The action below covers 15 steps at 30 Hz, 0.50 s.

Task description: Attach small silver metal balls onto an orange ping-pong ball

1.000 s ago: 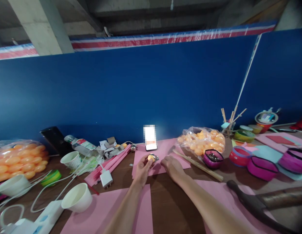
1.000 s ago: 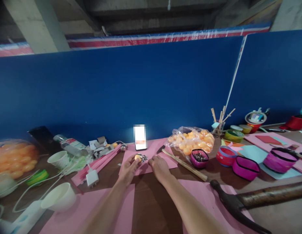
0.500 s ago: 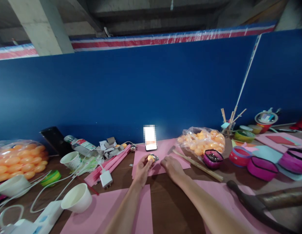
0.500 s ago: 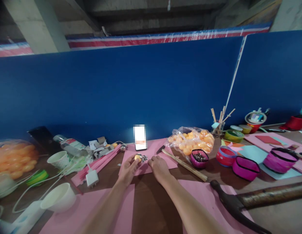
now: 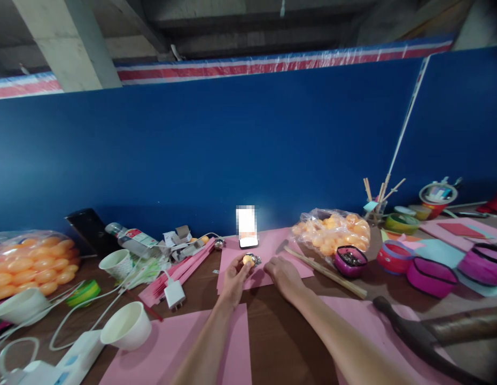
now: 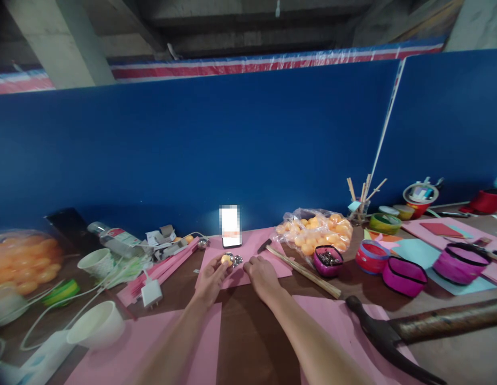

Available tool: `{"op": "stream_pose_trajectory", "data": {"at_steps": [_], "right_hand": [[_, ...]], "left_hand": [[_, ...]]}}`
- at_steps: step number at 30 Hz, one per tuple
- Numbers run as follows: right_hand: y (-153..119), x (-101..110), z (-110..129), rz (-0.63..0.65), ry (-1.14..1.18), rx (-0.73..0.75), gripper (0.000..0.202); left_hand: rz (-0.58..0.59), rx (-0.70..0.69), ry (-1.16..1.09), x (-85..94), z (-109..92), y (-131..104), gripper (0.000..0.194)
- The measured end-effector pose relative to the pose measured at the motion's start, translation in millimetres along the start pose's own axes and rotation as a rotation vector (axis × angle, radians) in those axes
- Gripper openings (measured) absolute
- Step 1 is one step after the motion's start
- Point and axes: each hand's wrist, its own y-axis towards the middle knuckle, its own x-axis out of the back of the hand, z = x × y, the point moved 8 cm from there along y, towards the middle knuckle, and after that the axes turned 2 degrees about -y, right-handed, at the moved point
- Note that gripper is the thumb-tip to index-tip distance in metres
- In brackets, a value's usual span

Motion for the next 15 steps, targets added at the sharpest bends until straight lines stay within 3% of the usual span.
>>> {"op": "stream_pose_trajectory", "data": {"at_steps": [15], "right_hand": [[-0.5, 2.3, 0.1, -0.056, 0.033, 0.009, 0.018]], "left_hand": [[-0.001, -0.006, 0.005, 0.3, -0.8, 0.0, 0.043]]}}
